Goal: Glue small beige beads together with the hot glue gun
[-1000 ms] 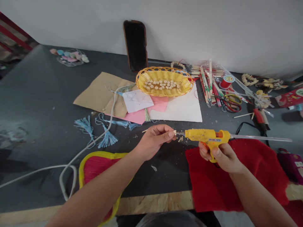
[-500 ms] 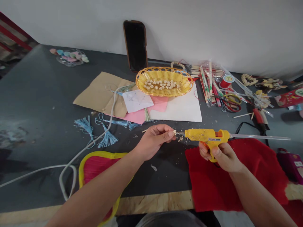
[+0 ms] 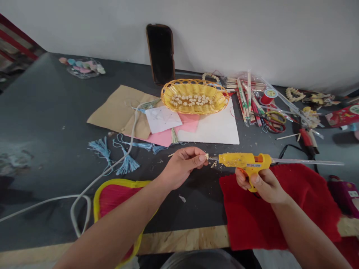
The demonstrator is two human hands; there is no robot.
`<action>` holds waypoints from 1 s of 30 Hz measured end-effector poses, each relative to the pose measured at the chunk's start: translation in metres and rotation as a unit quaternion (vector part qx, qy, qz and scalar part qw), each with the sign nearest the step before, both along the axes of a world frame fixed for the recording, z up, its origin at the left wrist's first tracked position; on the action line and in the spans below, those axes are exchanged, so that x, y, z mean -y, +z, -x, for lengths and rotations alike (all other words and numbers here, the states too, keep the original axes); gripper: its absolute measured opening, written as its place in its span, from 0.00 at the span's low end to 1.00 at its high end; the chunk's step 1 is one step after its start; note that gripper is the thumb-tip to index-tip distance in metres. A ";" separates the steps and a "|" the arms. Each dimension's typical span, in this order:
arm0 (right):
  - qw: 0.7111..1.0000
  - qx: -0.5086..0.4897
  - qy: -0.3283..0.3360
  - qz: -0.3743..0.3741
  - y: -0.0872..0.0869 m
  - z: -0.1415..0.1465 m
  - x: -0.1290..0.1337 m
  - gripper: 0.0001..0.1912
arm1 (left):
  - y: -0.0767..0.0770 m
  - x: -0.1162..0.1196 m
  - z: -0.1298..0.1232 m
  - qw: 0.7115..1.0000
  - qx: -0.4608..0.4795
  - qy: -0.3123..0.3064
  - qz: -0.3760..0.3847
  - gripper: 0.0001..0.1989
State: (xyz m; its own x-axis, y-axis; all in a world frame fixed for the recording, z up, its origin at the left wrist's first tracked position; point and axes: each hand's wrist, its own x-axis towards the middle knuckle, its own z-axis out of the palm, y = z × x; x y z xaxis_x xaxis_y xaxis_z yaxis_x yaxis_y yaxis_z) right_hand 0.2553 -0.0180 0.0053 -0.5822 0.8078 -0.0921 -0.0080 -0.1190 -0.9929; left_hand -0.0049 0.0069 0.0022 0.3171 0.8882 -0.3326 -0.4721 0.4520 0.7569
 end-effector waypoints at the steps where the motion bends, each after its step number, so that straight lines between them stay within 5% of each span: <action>1: 1.000 0.001 0.000 -0.001 0.000 0.000 0.000 0.19 | 0.000 0.000 0.000 1.000 0.000 0.000 0.000 0.12; 16: 1.000 -0.011 0.003 0.020 0.003 0.001 0.000 0.20 | 0.000 0.000 0.000 1.000 -0.005 0.000 0.001 0.12; 21: 0.991 -0.041 -0.126 0.035 0.004 0.005 -0.008 0.19 | 0.001 -0.001 0.000 1.000 -0.007 0.008 -0.002 0.13; 25: 0.950 -0.026 -0.301 0.078 0.005 0.010 -0.025 0.13 | 0.001 -0.002 -0.001 1.000 0.001 0.011 -0.013 0.13; 30: 0.945 0.032 -0.306 0.111 0.009 0.018 -0.056 0.19 | 0.000 -0.003 -0.001 0.999 0.016 0.006 -0.027 0.13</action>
State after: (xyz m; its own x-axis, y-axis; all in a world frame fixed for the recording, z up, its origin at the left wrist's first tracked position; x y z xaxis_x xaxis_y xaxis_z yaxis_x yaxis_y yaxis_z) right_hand 0.2375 0.0375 0.0147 -0.0002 0.9480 -0.3182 -0.0839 -0.3171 -0.9447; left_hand -0.0036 0.0094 0.0020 0.3150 0.9088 -0.2736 -0.5014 0.4041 0.7650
